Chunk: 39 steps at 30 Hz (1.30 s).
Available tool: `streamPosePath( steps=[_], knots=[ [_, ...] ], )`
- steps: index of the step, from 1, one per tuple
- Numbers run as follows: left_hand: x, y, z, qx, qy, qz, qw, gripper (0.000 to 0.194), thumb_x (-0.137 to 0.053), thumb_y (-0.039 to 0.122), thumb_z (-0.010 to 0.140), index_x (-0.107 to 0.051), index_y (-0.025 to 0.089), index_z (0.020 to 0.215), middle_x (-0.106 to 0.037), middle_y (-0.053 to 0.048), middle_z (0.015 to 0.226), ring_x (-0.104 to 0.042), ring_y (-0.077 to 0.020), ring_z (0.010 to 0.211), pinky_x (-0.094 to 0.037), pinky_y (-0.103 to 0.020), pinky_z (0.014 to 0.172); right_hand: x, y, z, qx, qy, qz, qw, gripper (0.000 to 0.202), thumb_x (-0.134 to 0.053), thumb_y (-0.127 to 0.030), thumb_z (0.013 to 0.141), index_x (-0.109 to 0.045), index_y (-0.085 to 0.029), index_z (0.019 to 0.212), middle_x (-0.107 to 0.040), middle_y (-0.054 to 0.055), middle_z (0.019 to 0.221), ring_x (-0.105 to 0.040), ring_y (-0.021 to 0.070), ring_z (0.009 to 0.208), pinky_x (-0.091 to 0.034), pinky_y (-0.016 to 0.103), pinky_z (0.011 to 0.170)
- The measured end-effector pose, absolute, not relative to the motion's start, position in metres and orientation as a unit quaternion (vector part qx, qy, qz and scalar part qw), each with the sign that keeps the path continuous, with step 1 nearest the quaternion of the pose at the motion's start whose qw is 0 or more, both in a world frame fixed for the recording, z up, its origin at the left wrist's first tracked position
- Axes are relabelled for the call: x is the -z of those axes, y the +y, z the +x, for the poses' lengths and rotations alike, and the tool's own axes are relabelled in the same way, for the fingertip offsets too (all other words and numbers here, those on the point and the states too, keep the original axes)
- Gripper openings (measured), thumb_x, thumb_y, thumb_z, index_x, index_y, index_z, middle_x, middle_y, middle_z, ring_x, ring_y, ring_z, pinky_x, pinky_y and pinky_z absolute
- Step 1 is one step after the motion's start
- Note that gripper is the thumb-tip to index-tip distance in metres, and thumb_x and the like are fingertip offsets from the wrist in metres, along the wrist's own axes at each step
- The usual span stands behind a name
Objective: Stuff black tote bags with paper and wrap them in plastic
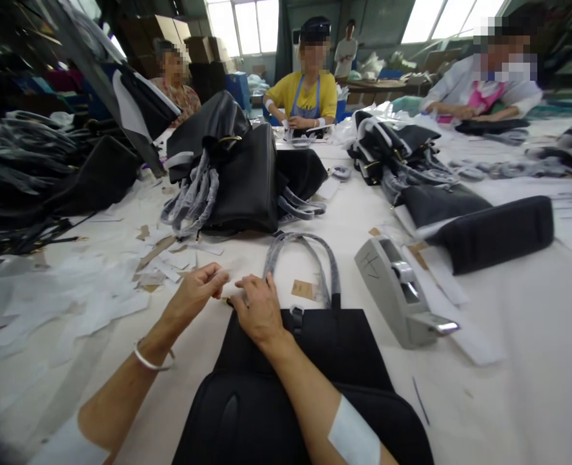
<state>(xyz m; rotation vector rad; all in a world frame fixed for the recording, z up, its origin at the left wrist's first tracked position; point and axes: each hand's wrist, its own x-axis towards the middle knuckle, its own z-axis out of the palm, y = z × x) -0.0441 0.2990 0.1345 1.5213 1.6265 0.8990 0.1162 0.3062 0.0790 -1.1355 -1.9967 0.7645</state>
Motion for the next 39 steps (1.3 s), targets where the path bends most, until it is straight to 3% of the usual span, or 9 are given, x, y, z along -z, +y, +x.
streamPosePath(
  steps=[5,10,13,16,19,22,25,32,39],
  knots=[
    [-0.131,0.301,-0.040,-0.306,0.649,0.622,0.315,0.046,-0.038,0.058,0.092,-0.057,0.020,0.073,-0.055,0.002,0.059,-0.055,-0.0156,0.058,-0.042,-0.026,0.060,-0.081,0.309,0.115,-0.324,-0.748,-0.449,0.367,0.024,-0.058,-0.015,0.087,-0.066,-0.022,0.109,-0.069,0.005,0.114,-0.058,0.0217,0.115,-0.020,0.050,0.117],
    [-0.123,0.296,-0.091,-0.120,0.798,0.589,0.039,0.033,-0.040,0.041,0.095,-0.063,0.021,0.083,-0.067,-0.005,0.080,-0.063,-0.0232,0.079,-0.043,-0.031,0.069,-0.080,0.309,0.118,-0.360,-0.690,-0.443,0.445,0.022,-0.056,-0.021,0.086,-0.067,-0.020,0.105,-0.070,0.008,0.111,-0.060,0.0230,0.111,-0.027,0.050,0.113],
    [-0.118,0.286,-0.128,-0.058,0.840,0.539,-0.025,0.022,-0.048,0.030,0.091,-0.063,0.019,0.102,-0.068,-0.010,0.103,-0.063,-0.0280,0.095,-0.046,-0.035,0.077,-0.080,0.316,0.123,-0.392,-0.579,-0.476,0.534,0.028,-0.054,-0.033,0.087,-0.066,-0.018,0.108,-0.068,0.009,0.112,-0.059,0.0228,0.109,-0.038,0.044,0.105],
    [-0.112,0.275,-0.142,-0.080,0.846,0.524,-0.063,0.038,-0.057,0.024,0.086,-0.056,0.015,0.123,-0.061,-0.015,0.121,-0.055,-0.0324,0.113,-0.044,-0.042,0.091,-0.077,0.325,0.126,-0.449,-0.447,-0.496,0.593,0.035,-0.058,-0.039,0.083,-0.063,-0.017,0.110,-0.066,0.009,0.112,-0.059,0.0224,0.107,-0.041,0.041,0.101],
    [-0.106,0.270,-0.124,-0.180,0.797,0.575,-0.038,0.029,-0.057,0.025,0.087,-0.060,0.017,0.114,-0.063,-0.012,0.115,-0.055,-0.0288,0.113,-0.043,-0.042,0.098,-0.073,0.331,0.127,-0.508,-0.354,-0.495,0.609,0.039,-0.065,-0.040,0.074,-0.061,-0.017,0.105,-0.066,0.006,0.104,-0.060,0.0208,0.099,-0.045,0.039,0.096],
    [-0.104,0.270,-0.087,-0.268,0.708,0.643,0.113,0.017,-0.053,0.031,0.091,-0.065,0.020,0.099,-0.066,-0.006,0.104,-0.059,-0.0220,0.102,-0.045,-0.037,0.095,-0.071,0.333,0.126,-0.537,-0.338,-0.494,0.595,0.041,-0.069,-0.040,0.069,-0.060,-0.018,0.103,-0.064,0.005,0.101,-0.060,0.0195,0.096,-0.045,0.039,0.096],
    [-0.105,0.268,-0.051,-0.240,0.635,0.701,0.217,0.020,-0.054,0.037,0.092,-0.067,0.021,0.094,-0.067,-0.004,0.096,-0.059,-0.0206,0.095,-0.046,-0.035,0.089,-0.069,0.334,0.129,-0.550,-0.328,-0.497,0.586,0.045,-0.071,-0.040,0.068,-0.059,-0.018,0.106,-0.062,0.005,0.105,-0.060,0.0200,0.101,-0.045,0.040,0.099],
    [-0.106,0.257,-0.036,-0.149,0.655,0.730,0.126,0.015,-0.052,0.023,0.094,-0.066,0.020,0.099,-0.063,-0.006,0.100,-0.054,-0.0225,0.097,-0.044,-0.036,0.089,-0.072,0.339,0.136,-0.621,-0.251,-0.485,0.562,0.052,-0.078,-0.032,0.063,-0.057,-0.020,0.108,-0.060,0.008,0.117,-0.058,0.0221,0.113,-0.048,0.040,0.099],
    [-0.126,0.256,-0.022,-0.139,0.632,0.752,0.124,0.014,-0.056,0.031,0.094,-0.063,0.020,0.094,-0.064,-0.006,0.098,-0.055,-0.0230,0.096,-0.042,-0.037,0.087,-0.080,0.339,0.134,-0.670,-0.210,-0.438,0.561,0.049,-0.079,-0.033,0.062,-0.058,-0.019,0.103,-0.063,0.006,0.107,-0.063,0.0195,0.102,-0.051,0.035,0.093]
  ],
)
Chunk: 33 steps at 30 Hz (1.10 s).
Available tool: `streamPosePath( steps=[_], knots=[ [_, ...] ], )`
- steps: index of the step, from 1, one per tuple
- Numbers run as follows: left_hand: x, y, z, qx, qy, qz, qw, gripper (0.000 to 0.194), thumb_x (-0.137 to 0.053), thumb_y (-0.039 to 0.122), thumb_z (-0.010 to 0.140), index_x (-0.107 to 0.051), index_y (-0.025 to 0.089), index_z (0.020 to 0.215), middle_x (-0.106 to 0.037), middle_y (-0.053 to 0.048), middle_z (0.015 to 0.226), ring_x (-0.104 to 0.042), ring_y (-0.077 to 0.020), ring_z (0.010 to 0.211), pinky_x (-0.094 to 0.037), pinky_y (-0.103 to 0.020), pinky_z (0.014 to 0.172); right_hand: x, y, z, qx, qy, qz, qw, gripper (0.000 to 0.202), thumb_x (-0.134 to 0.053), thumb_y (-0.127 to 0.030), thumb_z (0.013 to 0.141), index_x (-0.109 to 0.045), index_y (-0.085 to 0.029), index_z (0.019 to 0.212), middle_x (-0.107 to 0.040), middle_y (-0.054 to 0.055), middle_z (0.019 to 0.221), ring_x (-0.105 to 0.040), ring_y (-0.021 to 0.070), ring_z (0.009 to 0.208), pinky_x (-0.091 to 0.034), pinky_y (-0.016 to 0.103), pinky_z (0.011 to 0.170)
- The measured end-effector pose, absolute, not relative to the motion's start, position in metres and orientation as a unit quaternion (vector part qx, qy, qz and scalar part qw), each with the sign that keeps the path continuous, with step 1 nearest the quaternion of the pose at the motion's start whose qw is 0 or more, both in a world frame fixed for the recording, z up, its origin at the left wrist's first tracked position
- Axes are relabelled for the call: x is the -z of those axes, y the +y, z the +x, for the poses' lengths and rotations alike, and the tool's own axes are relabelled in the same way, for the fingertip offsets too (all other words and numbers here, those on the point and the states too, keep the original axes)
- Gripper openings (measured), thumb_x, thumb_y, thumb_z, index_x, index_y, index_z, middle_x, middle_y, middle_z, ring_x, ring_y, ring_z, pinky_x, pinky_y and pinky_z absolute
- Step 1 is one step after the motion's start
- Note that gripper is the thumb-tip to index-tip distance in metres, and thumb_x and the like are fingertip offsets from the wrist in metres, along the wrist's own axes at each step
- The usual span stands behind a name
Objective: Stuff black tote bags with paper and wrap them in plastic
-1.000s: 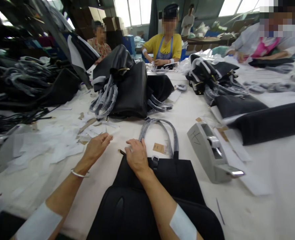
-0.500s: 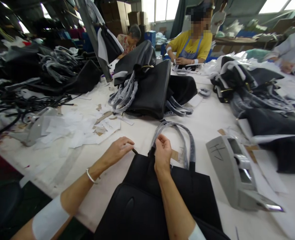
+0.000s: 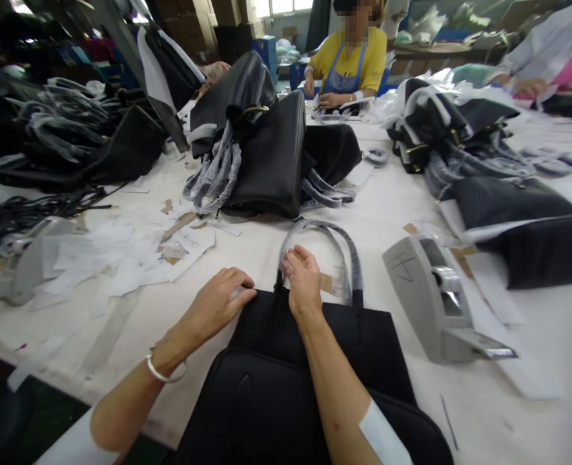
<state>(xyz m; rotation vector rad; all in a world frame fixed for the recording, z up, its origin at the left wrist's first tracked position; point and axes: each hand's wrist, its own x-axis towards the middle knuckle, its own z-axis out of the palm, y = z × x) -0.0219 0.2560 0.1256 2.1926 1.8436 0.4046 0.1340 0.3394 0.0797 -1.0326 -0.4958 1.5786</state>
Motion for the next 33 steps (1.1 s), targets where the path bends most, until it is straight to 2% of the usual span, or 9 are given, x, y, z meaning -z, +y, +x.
streamPosePath(
  steps=[6,13,18,20,23,25,28,30,33],
  knots=[
    [-0.103,0.249,0.012,-0.074,0.614,0.782,0.072,0.021,-0.059,0.026,0.092,-0.057,0.021,0.112,-0.063,-0.007,0.109,-0.056,-0.0257,0.102,-0.042,-0.040,0.085,-0.067,0.346,0.133,-0.620,-0.309,-0.462,0.553,0.046,-0.067,-0.040,0.071,-0.055,-0.018,0.109,-0.065,0.009,0.109,-0.064,0.0204,0.101,-0.051,0.037,0.092],
    [-0.092,0.252,0.011,-0.066,0.617,0.783,0.048,0.021,-0.055,0.027,0.093,-0.058,0.020,0.113,-0.064,-0.008,0.109,-0.057,-0.0273,0.100,-0.042,-0.040,0.084,-0.103,0.327,0.142,-0.565,-0.416,-0.475,0.532,0.030,-0.062,-0.028,0.073,-0.063,-0.017,0.100,-0.069,0.005,0.099,-0.063,0.0178,0.094,-0.050,0.033,0.090],
    [-0.095,0.252,0.010,-0.077,0.611,0.787,0.046,0.022,-0.054,0.029,0.093,-0.060,0.020,0.112,-0.065,-0.009,0.108,-0.058,-0.0276,0.100,-0.043,-0.040,0.085,-0.154,0.266,0.228,-0.400,-0.706,-0.461,0.359,0.024,-0.062,-0.032,0.084,-0.070,-0.024,0.105,-0.070,0.003,0.106,-0.063,0.0199,0.100,-0.046,0.036,0.095],
    [-0.099,0.252,0.011,-0.082,0.605,0.790,0.050,0.022,-0.055,0.028,0.092,-0.060,0.020,0.112,-0.064,-0.010,0.113,-0.058,-0.0280,0.102,-0.044,-0.040,0.087,-0.160,0.239,0.277,-0.353,-0.713,-0.529,0.295,0.027,-0.067,-0.038,0.081,-0.071,-0.026,0.105,-0.071,0.004,0.106,-0.064,0.0229,0.099,-0.048,0.038,0.092],
    [-0.117,0.245,0.014,-0.110,0.600,0.791,0.047,0.024,-0.057,0.026,0.090,-0.062,0.019,0.113,-0.060,-0.013,0.126,-0.054,-0.0308,0.114,-0.042,-0.042,0.093,-0.151,0.203,0.343,-0.393,-0.636,-0.617,0.247,0.035,-0.071,-0.041,0.075,-0.072,-0.024,0.105,-0.072,0.006,0.100,-0.067,0.0251,0.091,-0.052,0.038,0.085],
    [-0.133,0.234,0.012,-0.132,0.597,0.786,0.096,0.023,-0.053,0.031,0.092,-0.064,0.020,0.110,-0.063,-0.011,0.121,-0.056,-0.0299,0.112,-0.042,-0.041,0.093,-0.140,0.182,0.371,-0.456,-0.597,-0.619,0.230,0.038,-0.072,-0.041,0.072,-0.073,-0.024,0.105,-0.073,0.006,0.098,-0.068,0.0261,0.089,-0.054,0.037,0.080],
    [-0.152,0.210,0.000,-0.117,0.555,0.765,0.305,0.028,-0.046,0.044,0.094,-0.065,0.025,0.104,-0.068,-0.004,0.103,-0.062,-0.0232,0.095,-0.045,-0.033,0.084,-0.125,0.155,0.388,-0.501,-0.565,-0.610,0.241,0.045,-0.074,-0.042,0.066,-0.072,-0.025,0.107,-0.074,0.005,0.098,-0.067,0.0283,0.092,-0.055,0.035,0.075],
    [-0.155,0.193,-0.012,-0.092,0.532,0.727,0.425,0.030,-0.052,0.049,0.089,-0.065,0.027,0.104,-0.069,-0.001,0.101,-0.062,-0.0215,0.090,-0.045,-0.029,0.079,-0.116,0.144,0.388,-0.490,-0.554,-0.621,0.260,0.048,-0.075,-0.044,0.063,-0.072,-0.025,0.108,-0.074,0.005,0.099,-0.067,0.0294,0.093,-0.056,0.036,0.076],
    [-0.146,0.169,-0.024,-0.093,0.573,0.659,0.478,0.033,-0.064,0.050,0.078,-0.063,0.024,0.099,-0.067,0.001,0.090,-0.060,-0.0213,0.083,-0.044,-0.027,0.071,-0.102,0.138,0.382,-0.435,-0.543,-0.663,0.276,0.048,-0.073,-0.050,0.064,-0.071,-0.025,0.105,-0.073,0.006,0.101,-0.067,0.0295,0.096,-0.055,0.037,0.082]
  ],
)
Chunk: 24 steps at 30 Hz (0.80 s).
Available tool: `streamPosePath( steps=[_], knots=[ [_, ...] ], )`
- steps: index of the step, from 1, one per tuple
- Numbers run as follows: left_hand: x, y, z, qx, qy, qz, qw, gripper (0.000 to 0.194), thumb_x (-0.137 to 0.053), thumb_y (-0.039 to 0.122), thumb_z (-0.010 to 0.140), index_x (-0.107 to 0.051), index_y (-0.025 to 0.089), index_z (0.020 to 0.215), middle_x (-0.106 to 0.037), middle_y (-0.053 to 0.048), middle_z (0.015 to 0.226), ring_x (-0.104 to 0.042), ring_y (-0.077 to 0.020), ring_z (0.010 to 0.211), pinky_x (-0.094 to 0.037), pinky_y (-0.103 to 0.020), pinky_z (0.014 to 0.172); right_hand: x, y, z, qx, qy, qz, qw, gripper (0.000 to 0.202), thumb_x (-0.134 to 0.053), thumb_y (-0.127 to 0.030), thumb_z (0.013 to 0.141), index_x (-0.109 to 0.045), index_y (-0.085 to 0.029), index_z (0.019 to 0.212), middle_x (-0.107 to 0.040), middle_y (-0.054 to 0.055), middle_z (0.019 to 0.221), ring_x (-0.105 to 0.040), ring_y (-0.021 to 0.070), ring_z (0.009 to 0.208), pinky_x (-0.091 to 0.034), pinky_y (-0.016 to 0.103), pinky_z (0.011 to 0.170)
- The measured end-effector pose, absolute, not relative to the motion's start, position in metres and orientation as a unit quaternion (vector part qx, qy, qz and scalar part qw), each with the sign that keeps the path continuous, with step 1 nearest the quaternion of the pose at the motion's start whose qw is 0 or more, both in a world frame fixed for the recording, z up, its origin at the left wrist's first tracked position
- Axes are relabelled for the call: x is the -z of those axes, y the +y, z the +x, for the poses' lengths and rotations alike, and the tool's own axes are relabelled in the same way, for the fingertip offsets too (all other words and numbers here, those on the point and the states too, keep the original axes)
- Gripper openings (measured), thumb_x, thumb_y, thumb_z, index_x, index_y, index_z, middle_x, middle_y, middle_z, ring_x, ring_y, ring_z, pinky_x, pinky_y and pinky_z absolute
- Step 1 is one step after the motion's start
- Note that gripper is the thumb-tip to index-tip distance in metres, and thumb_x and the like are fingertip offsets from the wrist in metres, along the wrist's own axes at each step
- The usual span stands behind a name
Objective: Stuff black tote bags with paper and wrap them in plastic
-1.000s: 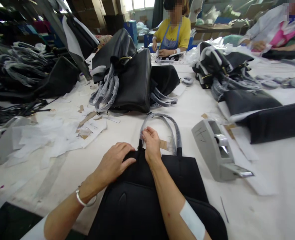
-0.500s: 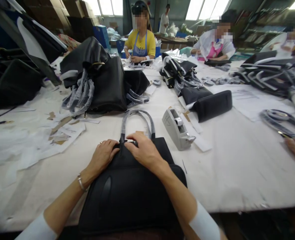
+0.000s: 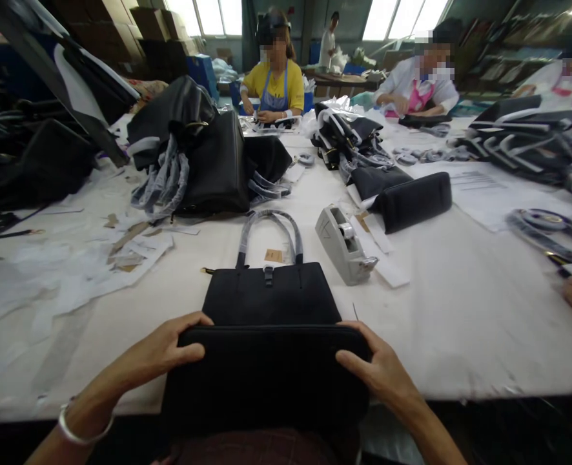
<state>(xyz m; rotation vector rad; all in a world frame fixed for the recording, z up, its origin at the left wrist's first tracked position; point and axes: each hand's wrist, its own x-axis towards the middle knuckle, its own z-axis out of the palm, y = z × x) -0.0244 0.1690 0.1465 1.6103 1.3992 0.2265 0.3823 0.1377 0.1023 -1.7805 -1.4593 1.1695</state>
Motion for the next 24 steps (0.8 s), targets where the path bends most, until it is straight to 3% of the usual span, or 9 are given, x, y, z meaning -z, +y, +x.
streamPosePath(
  steps=[5,9,13,17,20,24],
  knots=[
    [-0.130,0.159,-0.023,-0.170,0.651,0.569,0.473,0.033,-0.065,0.052,0.073,-0.056,0.021,0.080,-0.058,0.003,0.071,-0.053,-0.0179,0.069,-0.039,-0.025,0.061,-0.084,0.145,0.360,-0.343,-0.507,-0.726,0.315,0.053,-0.071,-0.062,0.064,-0.069,-0.027,0.105,-0.072,0.004,0.104,-0.067,0.0284,0.097,-0.054,0.038,0.087],
    [-0.131,0.177,-0.029,-0.188,0.682,0.551,0.444,0.038,-0.062,0.058,0.074,-0.053,0.021,0.076,-0.056,0.004,0.066,-0.054,-0.0184,0.065,-0.039,-0.027,0.060,-0.081,0.150,0.334,-0.315,-0.506,-0.727,0.341,0.053,-0.068,-0.067,0.067,-0.069,-0.028,0.103,-0.072,0.004,0.103,-0.067,0.0286,0.098,-0.053,0.040,0.090],
    [-0.127,0.186,-0.038,-0.171,0.710,0.602,0.323,0.029,-0.058,0.050,0.083,-0.058,0.022,0.091,-0.066,-0.002,0.086,-0.062,-0.0240,0.085,-0.046,-0.034,0.078,-0.078,0.150,0.316,-0.288,-0.530,-0.718,0.348,0.052,-0.065,-0.069,0.069,-0.071,-0.028,0.099,-0.073,0.005,0.101,-0.067,0.0308,0.096,-0.052,0.046,0.093],
    [-0.129,0.185,-0.022,-0.140,0.695,0.689,0.153,0.022,-0.058,0.027,0.085,-0.059,0.022,0.107,-0.063,-0.009,0.118,-0.059,-0.0277,0.108,-0.047,-0.041,0.090,-0.071,0.152,0.316,-0.278,-0.547,-0.705,0.355,0.049,-0.065,-0.067,0.071,-0.071,-0.027,0.098,-0.072,0.006,0.103,-0.067,0.0312,0.098,-0.051,0.047,0.094],
    [-0.146,0.195,0.013,-0.120,0.622,0.771,0.064,0.024,-0.060,0.018,0.083,-0.063,0.022,0.107,-0.063,-0.009,0.124,-0.056,-0.0288,0.116,-0.046,-0.044,0.095,-0.070,0.154,0.317,-0.277,-0.548,-0.704,0.358,0.046,-0.066,-0.064,0.073,-0.071,-0.027,0.100,-0.072,0.005,0.104,-0.067,0.0293,0.099,-0.053,0.043,0.092],
    [-0.157,0.220,0.065,-0.160,0.537,0.828,0.026,0.024,-0.055,0.022,0.091,-0.062,0.022,0.114,-0.064,-0.008,0.125,-0.057,-0.0259,0.116,-0.049,-0.042,0.094,-0.075,0.152,0.314,-0.293,-0.540,-0.697,0.369,0.036,-0.067,-0.054,0.078,-0.072,-0.026,0.100,-0.073,0.004,0.102,-0.067,0.0254,0.098,-0.053,0.036,0.090]
  ],
)
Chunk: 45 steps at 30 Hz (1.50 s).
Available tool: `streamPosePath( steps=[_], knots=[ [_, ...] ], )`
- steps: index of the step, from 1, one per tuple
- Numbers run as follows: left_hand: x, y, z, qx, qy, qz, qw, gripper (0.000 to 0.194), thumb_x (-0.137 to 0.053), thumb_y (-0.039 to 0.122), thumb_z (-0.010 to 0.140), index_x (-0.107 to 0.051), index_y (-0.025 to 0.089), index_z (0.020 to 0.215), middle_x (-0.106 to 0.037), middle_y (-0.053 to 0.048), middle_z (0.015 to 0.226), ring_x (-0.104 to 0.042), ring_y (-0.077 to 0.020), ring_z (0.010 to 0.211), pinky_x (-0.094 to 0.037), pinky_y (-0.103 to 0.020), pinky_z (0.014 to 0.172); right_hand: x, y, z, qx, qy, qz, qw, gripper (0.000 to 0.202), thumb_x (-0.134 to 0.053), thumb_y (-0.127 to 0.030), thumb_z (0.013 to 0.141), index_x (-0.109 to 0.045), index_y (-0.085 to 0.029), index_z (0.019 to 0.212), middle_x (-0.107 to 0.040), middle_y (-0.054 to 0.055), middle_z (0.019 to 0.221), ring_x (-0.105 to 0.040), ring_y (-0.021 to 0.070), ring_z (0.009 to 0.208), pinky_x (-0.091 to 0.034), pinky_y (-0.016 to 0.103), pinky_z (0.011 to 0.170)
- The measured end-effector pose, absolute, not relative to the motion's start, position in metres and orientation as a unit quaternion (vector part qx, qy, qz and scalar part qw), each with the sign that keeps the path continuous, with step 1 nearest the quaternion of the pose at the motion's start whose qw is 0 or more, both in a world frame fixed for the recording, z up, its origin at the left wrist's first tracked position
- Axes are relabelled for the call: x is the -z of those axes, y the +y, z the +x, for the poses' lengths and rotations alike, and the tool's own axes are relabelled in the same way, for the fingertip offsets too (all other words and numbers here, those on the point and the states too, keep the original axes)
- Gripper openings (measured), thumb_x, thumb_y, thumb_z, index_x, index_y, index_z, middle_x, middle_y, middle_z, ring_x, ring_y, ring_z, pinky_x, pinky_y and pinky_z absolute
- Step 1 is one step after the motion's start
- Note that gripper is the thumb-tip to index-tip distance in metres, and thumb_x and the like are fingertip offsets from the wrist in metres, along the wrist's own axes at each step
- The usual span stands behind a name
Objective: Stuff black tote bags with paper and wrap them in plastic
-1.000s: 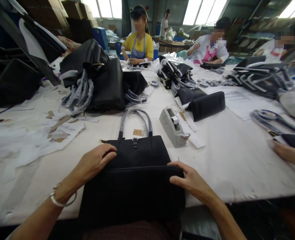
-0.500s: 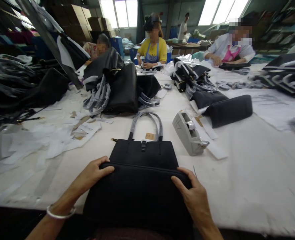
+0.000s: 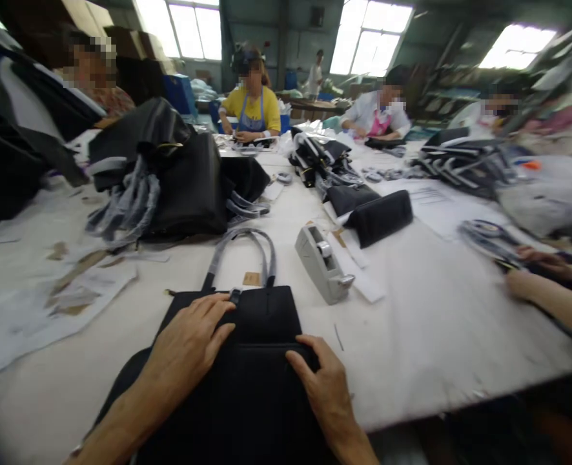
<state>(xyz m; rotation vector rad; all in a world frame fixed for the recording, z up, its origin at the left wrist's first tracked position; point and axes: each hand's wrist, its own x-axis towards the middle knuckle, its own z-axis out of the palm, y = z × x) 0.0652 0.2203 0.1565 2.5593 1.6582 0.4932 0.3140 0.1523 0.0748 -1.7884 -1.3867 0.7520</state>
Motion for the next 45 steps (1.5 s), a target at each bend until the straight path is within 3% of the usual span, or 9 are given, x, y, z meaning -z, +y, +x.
streamPosePath(
  steps=[5,10,19,28,33,38,41,43,45],
  knots=[
    [-0.104,0.256,0.085,-0.203,0.527,0.825,-0.015,0.032,-0.047,0.028,0.095,-0.061,0.015,0.121,-0.064,-0.013,0.124,-0.060,-0.0279,0.114,-0.050,-0.043,0.094,-0.085,0.153,0.323,-0.289,-0.548,-0.670,0.409,0.025,-0.060,-0.045,0.088,-0.072,-0.024,0.094,-0.071,0.003,0.090,-0.066,0.0193,0.083,-0.052,0.027,0.076],
    [-0.064,0.271,0.074,-0.198,0.529,0.825,-0.002,0.036,-0.044,0.033,0.096,-0.059,0.018,0.125,-0.064,-0.011,0.127,-0.060,-0.0272,0.115,-0.049,-0.043,0.096,-0.096,0.179,0.393,-0.150,-0.492,-0.719,0.467,0.034,-0.054,-0.049,0.091,-0.070,-0.020,0.092,-0.071,0.007,0.092,-0.065,0.0215,0.087,-0.051,0.030,0.075],
    [-0.064,0.273,0.076,-0.204,0.548,0.809,-0.056,0.044,-0.037,0.037,0.097,-0.055,0.013,0.129,-0.061,-0.016,0.131,-0.057,-0.0299,0.121,-0.043,-0.048,0.102,-0.065,0.263,0.477,0.008,-0.541,-0.776,0.325,0.036,-0.063,-0.039,0.084,-0.068,-0.018,0.112,-0.067,0.012,0.119,-0.057,0.0303,0.112,-0.042,0.046,0.097],
    [-0.085,0.274,0.080,-0.138,0.538,0.831,-0.025,0.048,-0.034,0.044,0.096,-0.056,0.010,0.122,-0.066,-0.018,0.117,-0.061,-0.0309,0.109,-0.044,-0.045,0.098,-0.063,0.261,0.472,0.002,-0.502,-0.815,0.291,0.028,-0.059,-0.031,0.089,-0.069,-0.018,0.112,-0.066,0.013,0.119,-0.053,0.0302,0.114,-0.037,0.046,0.099],
    [-0.100,0.271,0.088,-0.133,0.538,0.831,-0.044,0.048,-0.035,0.047,0.093,-0.061,0.013,0.114,-0.066,-0.016,0.107,-0.061,-0.0333,0.099,-0.047,-0.045,0.088,-0.089,0.240,0.488,-0.024,-0.500,-0.797,0.339,0.032,-0.059,-0.031,0.089,-0.066,-0.018,0.117,-0.065,0.008,0.123,-0.057,0.0206,0.114,-0.042,0.033,0.099],
    [-0.103,0.264,0.090,-0.130,0.531,0.836,-0.058,0.049,-0.032,0.048,0.093,-0.065,0.014,0.102,-0.063,-0.016,0.097,-0.058,-0.0359,0.093,-0.047,-0.046,0.079,-0.103,0.137,0.509,-0.025,-0.402,-0.750,0.525,0.036,-0.052,-0.049,0.091,-0.069,-0.018,0.095,-0.069,0.002,0.079,-0.062,0.0158,0.069,-0.049,0.028,0.069],
    [-0.103,0.263,0.091,-0.128,0.528,0.838,-0.046,0.049,-0.029,0.048,0.094,-0.065,0.015,0.100,-0.061,-0.016,0.097,-0.058,-0.0353,0.094,-0.047,-0.043,0.079,-0.073,0.060,0.514,0.017,-0.291,-0.834,0.469,0.048,-0.045,-0.060,0.089,-0.067,-0.018,0.082,-0.066,0.002,0.072,-0.059,0.0169,0.068,-0.046,0.028,0.068],
    [-0.104,0.263,0.093,-0.118,0.539,0.833,-0.044,0.048,-0.028,0.048,0.095,-0.064,0.017,0.102,-0.060,-0.015,0.099,-0.058,-0.0345,0.096,-0.047,-0.042,0.080,-0.045,0.015,0.507,-0.065,-0.240,-0.904,0.348,0.058,-0.031,-0.068,0.087,-0.062,-0.021,0.071,-0.064,0.004,0.068,-0.060,0.0191,0.068,-0.047,0.030,0.068],
    [-0.108,0.261,0.094,-0.104,0.548,0.829,-0.042,0.047,-0.029,0.047,0.096,-0.064,0.016,0.104,-0.059,-0.014,0.101,-0.058,-0.0327,0.097,-0.047,-0.041,0.083,-0.016,-0.025,0.491,-0.131,-0.235,-0.914,0.305,0.054,-0.042,-0.072,0.075,-0.057,-0.024,0.057,-0.060,0.005,0.056,-0.059,0.0229,0.060,-0.047,0.034,0.061]
  ],
)
